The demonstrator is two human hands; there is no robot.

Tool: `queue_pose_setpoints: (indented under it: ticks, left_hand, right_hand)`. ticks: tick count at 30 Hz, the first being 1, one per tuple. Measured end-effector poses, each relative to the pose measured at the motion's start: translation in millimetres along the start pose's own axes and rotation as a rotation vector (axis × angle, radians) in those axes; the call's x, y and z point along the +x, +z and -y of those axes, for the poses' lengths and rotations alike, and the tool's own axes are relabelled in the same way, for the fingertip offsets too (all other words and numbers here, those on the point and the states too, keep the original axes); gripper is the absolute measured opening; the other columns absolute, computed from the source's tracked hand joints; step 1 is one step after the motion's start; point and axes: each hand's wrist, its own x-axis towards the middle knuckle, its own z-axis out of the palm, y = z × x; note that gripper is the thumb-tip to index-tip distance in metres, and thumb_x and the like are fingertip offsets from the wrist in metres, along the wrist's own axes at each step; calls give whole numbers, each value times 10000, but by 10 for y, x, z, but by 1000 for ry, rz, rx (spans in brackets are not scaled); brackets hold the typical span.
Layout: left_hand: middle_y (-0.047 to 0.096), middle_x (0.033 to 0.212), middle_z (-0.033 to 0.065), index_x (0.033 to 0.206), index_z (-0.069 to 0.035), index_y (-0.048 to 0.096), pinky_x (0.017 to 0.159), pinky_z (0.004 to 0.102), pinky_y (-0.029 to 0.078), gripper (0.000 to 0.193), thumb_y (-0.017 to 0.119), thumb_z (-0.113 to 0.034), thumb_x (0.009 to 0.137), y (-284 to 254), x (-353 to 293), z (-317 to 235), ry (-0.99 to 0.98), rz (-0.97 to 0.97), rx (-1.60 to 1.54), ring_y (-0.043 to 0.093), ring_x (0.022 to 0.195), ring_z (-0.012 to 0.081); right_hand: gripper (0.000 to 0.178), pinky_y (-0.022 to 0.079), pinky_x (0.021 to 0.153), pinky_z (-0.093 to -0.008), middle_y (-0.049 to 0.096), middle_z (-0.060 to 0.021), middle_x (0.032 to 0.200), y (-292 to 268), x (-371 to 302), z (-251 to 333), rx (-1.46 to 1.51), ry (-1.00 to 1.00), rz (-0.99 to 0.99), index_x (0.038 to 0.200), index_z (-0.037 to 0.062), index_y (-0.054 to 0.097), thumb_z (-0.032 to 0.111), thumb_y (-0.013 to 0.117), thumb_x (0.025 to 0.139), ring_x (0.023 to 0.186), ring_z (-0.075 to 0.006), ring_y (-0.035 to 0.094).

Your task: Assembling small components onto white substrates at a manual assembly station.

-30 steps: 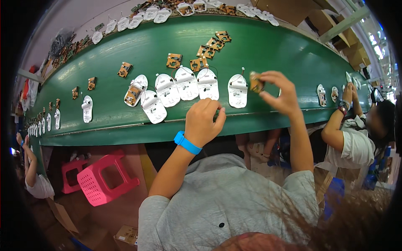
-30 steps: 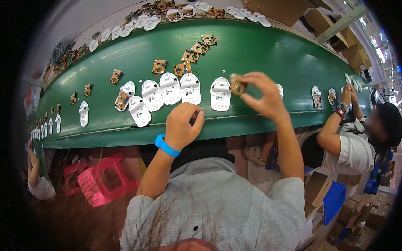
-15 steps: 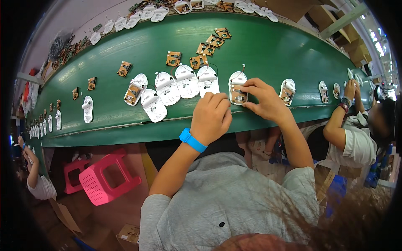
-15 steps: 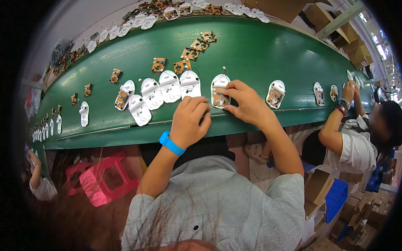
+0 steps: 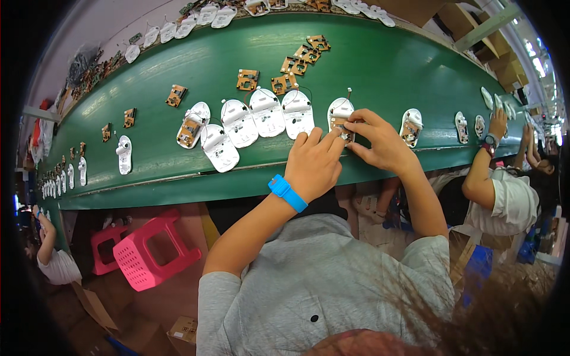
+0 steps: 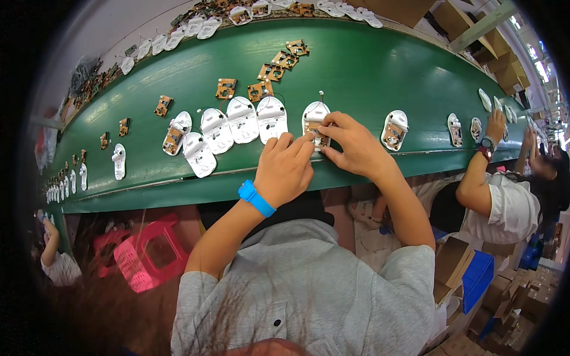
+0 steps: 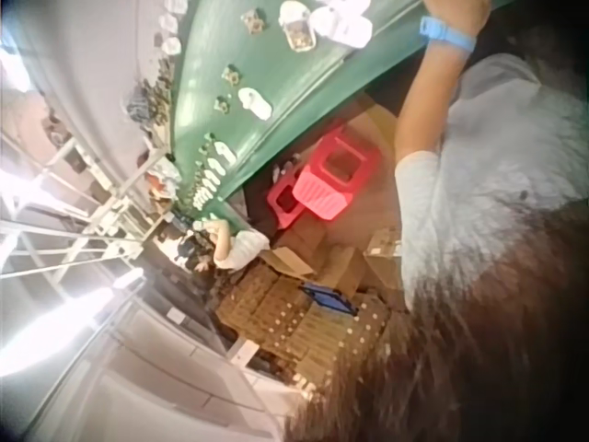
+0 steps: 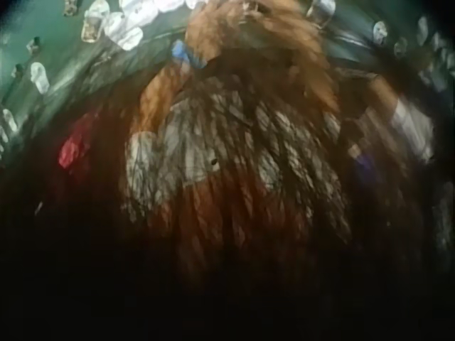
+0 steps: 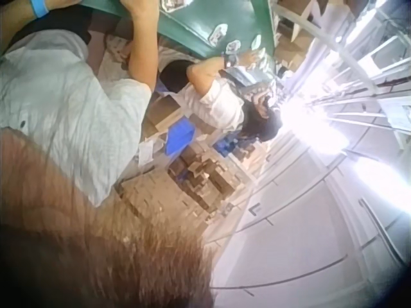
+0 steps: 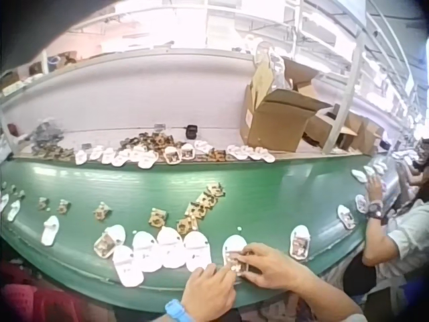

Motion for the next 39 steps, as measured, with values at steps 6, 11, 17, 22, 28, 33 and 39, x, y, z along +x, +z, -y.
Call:
queue_pose_setpoints:
  ticks: [6, 11, 17, 22, 28, 33, 39]
  left_hand:
    - [662, 1328, 49, 1155, -68, 655, 838, 421, 449, 379, 696, -120, 782, 28, -69, 8, 5, 11, 3, 578, 1000, 270]
    - [638, 1364, 41, 1246, -105, 673, 868, 427, 449, 467, 690, -115, 780, 45, -104, 36, 9, 5, -35, 570, 1032, 282]
    - [629, 1382, 33, 1253, -113, 693, 882, 422, 441, 479, 688, -102, 775, 32, -70, 14, -16, 38, -39, 567, 1040, 280]
    - [635, 1379, 35, 1249, -110, 705, 886, 420, 436, 478, 691, -100, 771, 31, -78, -14, -41, 76, -13, 571, 1031, 267]
    - [644, 1368, 34, 1245, -107, 709, 868, 417, 433, 460, 681, -99, 786, 63, -95, -11, -57, 15, -79, 578, 1006, 258]
    - [663, 1354, 35, 1254, -113, 709, 860, 418, 434, 454, 672, -96, 801, 41, -107, 17, -63, 12, -107, 579, 996, 259]
    - [664, 1357, 39, 1254, -118, 710, 864, 425, 435, 448, 673, -111, 808, 28, -102, 30, -53, 21, -101, 580, 995, 263]
  right_hand:
    - [330, 554, 972, -424, 675, -158, 1236, 95, -223, -102, 24, -139, -137, 1121, -26, 717, -75, 699, 795, 1153, -350, 659]
    - [379, 536, 1057, -448, 681, -175, 1264, 193, -264, -83, -35, -186, -190, 1105, -61, 719, -144, 616, 750, 1255, -363, 637]
    - [375, 540, 1068, -457, 698, -197, 1238, 278, -279, -161, -67, -195, -224, 1066, -105, 718, -173, 568, 729, 1265, -394, 648]
    - [320, 563, 1051, -432, 707, -182, 1224, 258, -259, -230, -79, -221, -206, 1071, -95, 723, -144, 618, 773, 1236, -364, 664]
    - [331, 567, 1027, -433, 715, -178, 1185, 260, -235, -218, 12, -194, -237, 1021, -70, 729, -142, 604, 723, 1200, -367, 680]
    - [334, 573, 971, -442, 715, -170, 1136, 227, -135, -159, -10, -210, -248, 977, -54, 710, -151, 585, 682, 1120, -370, 696]
    - [355, 573, 902, -440, 702, -160, 1092, 233, 45, -21, -15, -225, -323, 1032, -34, 687, -127, 601, 700, 1057, -368, 680]
